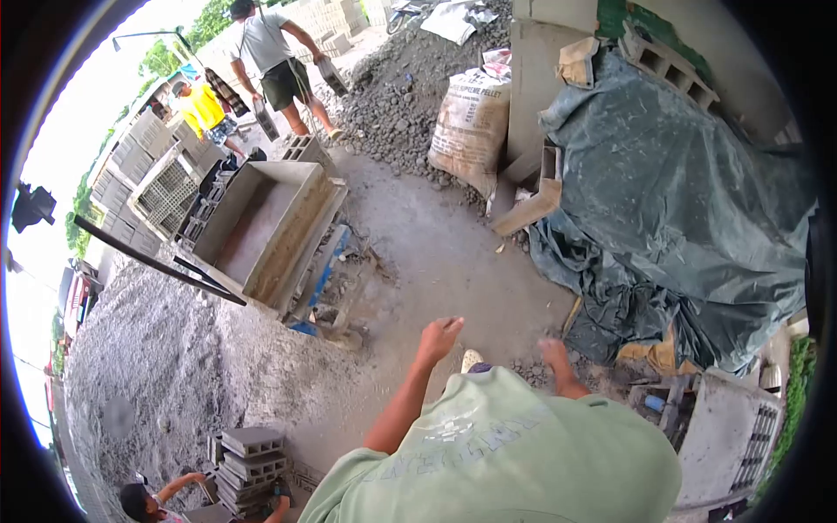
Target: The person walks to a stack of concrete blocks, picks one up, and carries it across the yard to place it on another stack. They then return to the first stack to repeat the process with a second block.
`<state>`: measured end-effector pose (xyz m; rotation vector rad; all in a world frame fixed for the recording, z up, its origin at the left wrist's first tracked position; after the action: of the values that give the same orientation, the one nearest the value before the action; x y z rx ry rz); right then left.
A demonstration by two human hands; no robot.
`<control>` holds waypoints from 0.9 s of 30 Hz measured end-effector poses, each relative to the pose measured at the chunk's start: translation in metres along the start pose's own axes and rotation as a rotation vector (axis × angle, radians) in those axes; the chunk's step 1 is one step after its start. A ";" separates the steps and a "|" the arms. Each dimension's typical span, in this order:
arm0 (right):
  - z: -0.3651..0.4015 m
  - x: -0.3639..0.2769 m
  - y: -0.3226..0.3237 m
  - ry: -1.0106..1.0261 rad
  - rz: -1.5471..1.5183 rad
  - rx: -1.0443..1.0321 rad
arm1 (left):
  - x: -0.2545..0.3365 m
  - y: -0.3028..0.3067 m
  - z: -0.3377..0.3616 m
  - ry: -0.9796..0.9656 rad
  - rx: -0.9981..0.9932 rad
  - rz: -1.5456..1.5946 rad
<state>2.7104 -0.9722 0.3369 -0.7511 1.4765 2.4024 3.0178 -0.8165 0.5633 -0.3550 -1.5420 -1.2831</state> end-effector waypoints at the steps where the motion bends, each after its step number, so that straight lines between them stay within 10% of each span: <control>1: -0.018 -0.086 0.035 0.044 -0.144 0.094 | -0.004 0.000 -0.020 0.072 -0.040 0.061; 5: -0.072 -0.356 0.118 0.244 -0.694 0.001 | -0.003 0.004 -0.153 0.186 -0.020 0.587; 8: -0.071 -0.505 0.158 1.018 -0.588 0.182 | 0.016 -0.004 -0.251 0.331 -0.058 1.341; 10: -0.118 -0.538 0.176 1.079 -0.534 0.213 | 0.096 0.009 -0.303 -0.324 -0.608 1.802; 14: -0.222 -0.593 0.203 1.277 -0.347 0.355 | 0.110 0.032 -0.435 -0.191 -0.085 1.670; 16: -0.336 -0.569 0.196 1.270 -0.123 0.467 | 0.138 0.024 -0.476 0.070 -0.442 1.385; 18: -0.468 -0.511 0.174 0.616 -0.116 0.090 | 0.155 0.021 -0.532 -0.064 -0.611 1.280; 19: -0.477 -0.486 0.173 0.619 0.388 0.226 | 0.190 0.043 -0.542 -0.191 -0.741 1.325; 23: -0.549 -0.241 0.083 0.289 0.325 -0.310 | 0.191 0.111 -0.655 -0.298 -0.395 1.088; 25: -0.536 -0.117 0.036 0.260 0.811 0.192 | 0.143 0.155 -0.716 -0.302 -0.240 0.969; 26: -0.470 -0.217 0.112 0.213 0.164 0.315 | 0.114 0.183 -0.745 -0.281 -0.113 0.855; 27: -0.473 -0.213 0.097 0.124 0.303 0.079 | 0.082 0.212 -0.771 -0.200 0.043 0.873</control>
<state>2.9925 -1.4180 0.3519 -0.7148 1.8413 2.5305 3.5430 -1.4195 0.6487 -1.0182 -1.3231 -0.5343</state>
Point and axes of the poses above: each hand's wrist, its own z-axis away from the middle knuckle, its own y-axis out of the back of the hand, x = y × z, the point moved 8 cm from there along -z, towards the middle knuckle, and after that the axes turned 7 degrees about -y, right-handed, at the moved point
